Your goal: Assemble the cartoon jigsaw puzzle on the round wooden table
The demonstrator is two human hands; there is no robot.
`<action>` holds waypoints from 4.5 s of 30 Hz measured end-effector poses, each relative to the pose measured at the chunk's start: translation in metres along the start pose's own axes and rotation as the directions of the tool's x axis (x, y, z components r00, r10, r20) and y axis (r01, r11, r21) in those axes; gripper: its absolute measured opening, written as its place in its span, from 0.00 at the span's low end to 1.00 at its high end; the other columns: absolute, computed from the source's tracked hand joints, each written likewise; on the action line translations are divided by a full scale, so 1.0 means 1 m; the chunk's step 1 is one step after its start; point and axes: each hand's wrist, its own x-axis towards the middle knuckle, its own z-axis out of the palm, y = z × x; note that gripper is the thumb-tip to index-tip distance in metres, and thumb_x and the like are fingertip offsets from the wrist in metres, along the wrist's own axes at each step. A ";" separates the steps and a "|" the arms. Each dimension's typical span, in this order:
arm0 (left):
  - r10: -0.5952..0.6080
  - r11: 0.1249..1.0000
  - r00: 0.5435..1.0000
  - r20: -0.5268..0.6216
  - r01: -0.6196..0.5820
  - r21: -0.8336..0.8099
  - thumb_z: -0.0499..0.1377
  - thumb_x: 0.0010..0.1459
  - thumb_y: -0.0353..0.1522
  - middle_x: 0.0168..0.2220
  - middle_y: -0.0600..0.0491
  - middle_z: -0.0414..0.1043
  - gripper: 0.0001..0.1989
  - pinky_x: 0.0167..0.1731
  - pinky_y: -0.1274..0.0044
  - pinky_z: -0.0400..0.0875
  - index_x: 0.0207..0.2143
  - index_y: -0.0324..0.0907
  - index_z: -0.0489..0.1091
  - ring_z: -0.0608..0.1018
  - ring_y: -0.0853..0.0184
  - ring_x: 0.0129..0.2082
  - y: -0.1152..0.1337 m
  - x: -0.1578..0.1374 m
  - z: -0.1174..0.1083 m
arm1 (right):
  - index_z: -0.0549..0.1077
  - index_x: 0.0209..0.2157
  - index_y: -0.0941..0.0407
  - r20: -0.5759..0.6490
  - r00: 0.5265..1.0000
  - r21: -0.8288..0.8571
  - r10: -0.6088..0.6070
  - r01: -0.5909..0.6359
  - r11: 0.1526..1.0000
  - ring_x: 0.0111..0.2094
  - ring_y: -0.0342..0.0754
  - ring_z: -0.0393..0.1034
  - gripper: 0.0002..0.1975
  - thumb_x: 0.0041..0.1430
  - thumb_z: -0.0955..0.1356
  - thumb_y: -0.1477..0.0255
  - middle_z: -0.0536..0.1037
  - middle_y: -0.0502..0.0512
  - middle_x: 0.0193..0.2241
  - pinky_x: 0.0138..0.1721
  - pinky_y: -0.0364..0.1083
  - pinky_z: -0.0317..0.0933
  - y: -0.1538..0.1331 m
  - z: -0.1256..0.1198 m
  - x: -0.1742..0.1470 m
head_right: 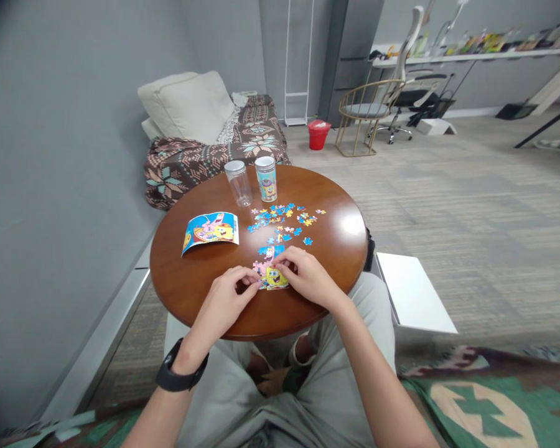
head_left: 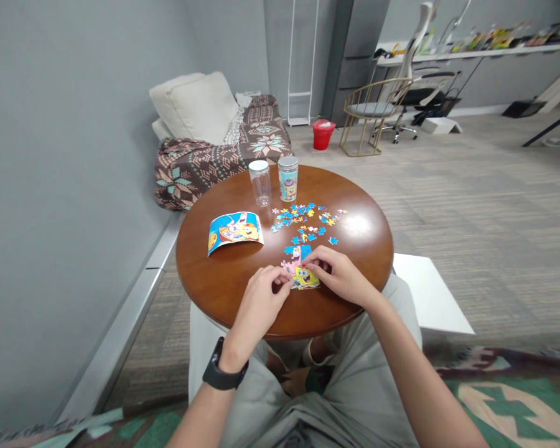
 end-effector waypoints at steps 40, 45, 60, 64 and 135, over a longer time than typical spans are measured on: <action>0.441 0.790 0.888 0.132 -0.454 0.412 0.51 0.63 0.27 0.46 0.46 0.75 0.13 0.41 0.68 0.70 0.47 0.40 0.71 0.74 0.61 0.46 -0.010 -0.027 0.001 | 0.74 0.37 0.54 0.008 1.000 -0.001 0.008 -0.008 1.000 0.34 0.46 0.69 0.09 0.64 0.63 0.69 0.76 0.54 0.34 0.35 0.45 0.62 -0.003 -0.001 0.000; 0.424 0.813 0.901 0.094 -0.425 0.399 0.52 0.62 0.27 0.46 0.46 0.74 0.13 0.42 0.68 0.71 0.48 0.41 0.69 0.74 0.62 0.46 -0.009 -0.027 0.000 | 0.74 0.37 0.54 0.003 1.000 0.005 -0.015 0.015 1.000 0.35 0.46 0.69 0.07 0.64 0.64 0.70 0.76 0.54 0.35 0.36 0.46 0.62 -0.005 -0.002 0.000; 0.362 0.797 0.931 0.037 -0.330 0.506 0.52 0.62 0.29 0.40 0.48 0.71 0.07 0.42 0.70 0.68 0.38 0.40 0.69 0.73 0.61 0.42 0.023 0.034 -0.054 | 0.75 0.36 0.54 -0.053 0.999 0.067 0.001 0.002 0.998 0.34 0.46 0.68 0.10 0.65 0.63 0.68 0.74 0.55 0.34 0.34 0.45 0.62 -0.004 -0.003 -0.001; 0.333 0.771 0.932 0.145 -0.358 0.527 0.49 0.62 0.30 0.32 0.50 0.73 0.11 0.33 0.75 0.64 0.32 0.41 0.70 0.75 0.64 0.32 0.032 0.102 -0.065 | 0.74 0.35 0.55 -0.044 0.999 0.077 0.019 -0.015 0.997 0.33 0.46 0.68 0.09 0.64 0.63 0.68 0.74 0.55 0.33 0.34 0.45 0.62 -0.004 -0.003 -0.002; -0.072 0.686 0.949 0.307 -0.177 0.706 0.55 0.60 0.35 0.42 0.45 0.77 0.11 0.40 0.72 0.70 0.43 0.43 0.72 0.79 0.57 0.42 -0.025 0.147 -0.054 | 0.73 0.39 0.55 -0.497 0.861 -0.317 0.107 -0.295 0.902 0.43 0.55 0.67 0.09 0.59 0.64 0.74 0.73 0.59 0.40 0.46 0.56 0.63 0.013 0.011 -0.005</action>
